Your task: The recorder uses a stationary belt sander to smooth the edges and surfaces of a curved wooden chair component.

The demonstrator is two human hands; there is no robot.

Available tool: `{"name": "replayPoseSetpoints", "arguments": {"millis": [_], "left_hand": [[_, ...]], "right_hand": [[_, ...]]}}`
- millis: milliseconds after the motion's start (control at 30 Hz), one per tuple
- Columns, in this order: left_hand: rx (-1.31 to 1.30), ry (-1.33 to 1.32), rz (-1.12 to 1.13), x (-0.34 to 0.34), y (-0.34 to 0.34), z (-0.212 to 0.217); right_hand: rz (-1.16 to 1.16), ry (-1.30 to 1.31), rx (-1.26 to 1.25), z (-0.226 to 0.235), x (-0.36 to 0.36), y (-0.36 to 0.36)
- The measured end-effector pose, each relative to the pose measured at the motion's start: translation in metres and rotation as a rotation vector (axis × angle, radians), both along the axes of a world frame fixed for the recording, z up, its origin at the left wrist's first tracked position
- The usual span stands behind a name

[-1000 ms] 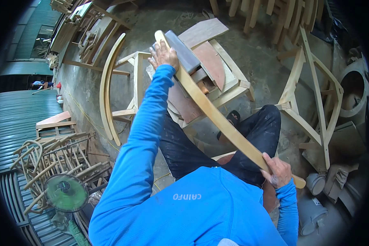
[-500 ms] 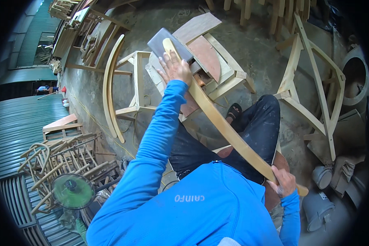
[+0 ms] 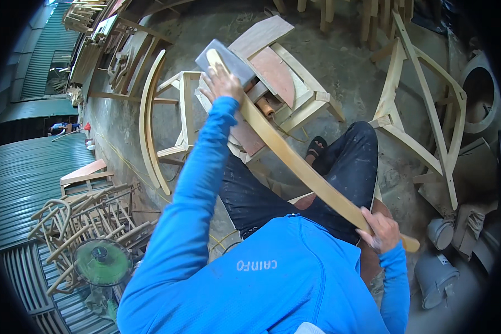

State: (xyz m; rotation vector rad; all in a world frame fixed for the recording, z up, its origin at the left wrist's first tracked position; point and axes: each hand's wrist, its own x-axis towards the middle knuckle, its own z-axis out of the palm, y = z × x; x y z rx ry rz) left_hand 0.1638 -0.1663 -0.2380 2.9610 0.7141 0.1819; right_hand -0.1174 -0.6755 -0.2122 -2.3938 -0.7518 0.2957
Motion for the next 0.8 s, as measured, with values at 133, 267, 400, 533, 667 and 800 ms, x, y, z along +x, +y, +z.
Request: {"name": "replayPoseSetpoints", "arguments": {"millis": [133, 267, 400, 533, 667, 800], "left_hand": [[-0.054, 0.008, 0.001, -0.020, -0.033, 0.007], [-0.063, -0.033, 0.018, 0.014, 0.009, 0.013], [-0.046, -0.041, 0.039, 0.058, 0.059, 0.011], [-0.033, -0.092, 0.001, 0.104, 0.108, 0.004], [-0.056, -0.143, -0.012, 0.145, 0.148, 0.004], [-0.078, -0.187, -0.015, 0.180, 0.185, 0.008]], "right_hand": [[-0.010, 0.049, -0.028, 0.001, -0.017, -0.020], [0.009, 0.041, -0.058, 0.017, 0.022, 0.013], [0.037, -0.026, -0.042, 0.014, 0.069, 0.056], [0.048, -0.070, -0.088, 0.014, 0.098, 0.102], [0.048, -0.105, -0.097, 0.015, 0.126, 0.146], [0.030, -0.115, -0.080, 0.018, 0.151, 0.183]]}}
